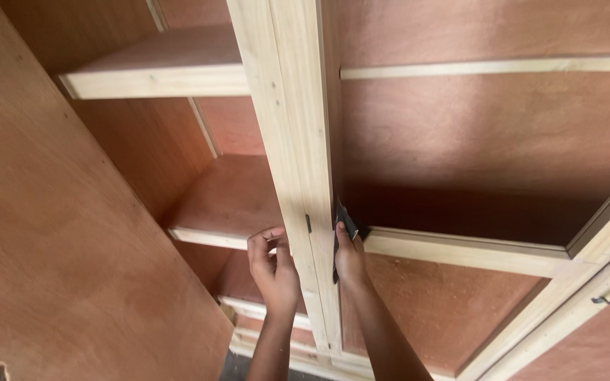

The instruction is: The person sands the surfaces and edges of an unfinished wooden cabinet, including its interior panels, door frames, and a pulled-out drawer, using a piece of sandpaper held by hand. They open the cabinet doors and pull out a drawer to reach different areas, sanding the wood surfaces throughout the episode.

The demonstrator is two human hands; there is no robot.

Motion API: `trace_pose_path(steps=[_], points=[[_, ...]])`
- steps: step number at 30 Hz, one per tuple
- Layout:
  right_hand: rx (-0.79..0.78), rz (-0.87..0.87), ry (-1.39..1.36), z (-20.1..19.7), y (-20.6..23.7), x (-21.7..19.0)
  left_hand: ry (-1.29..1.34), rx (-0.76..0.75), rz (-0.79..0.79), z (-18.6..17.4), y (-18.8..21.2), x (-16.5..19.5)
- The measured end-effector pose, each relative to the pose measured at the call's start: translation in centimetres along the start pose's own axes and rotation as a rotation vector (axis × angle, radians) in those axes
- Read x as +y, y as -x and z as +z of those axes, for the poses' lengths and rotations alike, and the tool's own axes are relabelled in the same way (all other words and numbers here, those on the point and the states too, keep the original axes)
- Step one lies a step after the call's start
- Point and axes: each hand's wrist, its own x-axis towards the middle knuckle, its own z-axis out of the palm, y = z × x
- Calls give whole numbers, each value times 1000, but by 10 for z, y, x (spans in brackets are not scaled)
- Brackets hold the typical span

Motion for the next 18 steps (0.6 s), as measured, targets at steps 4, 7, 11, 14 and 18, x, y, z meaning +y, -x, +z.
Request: trace_pose_path(steps=[4,7,11,14,18], points=[[4,-43,-77,38,-1,-39,10,-71,35,6,-18,18],[-101,-200,-57,65,-42,-87,93,-153,88,11,-36,31],[-117,-353,95,73,-70,-102,50,-183,158,26,-83,42],[-172,-675,168,58,-42,-72,-84,-131,258,46,-129,40],[-9,-176,139,49,-22,-63,-16,-26,419,79,-169,17]])
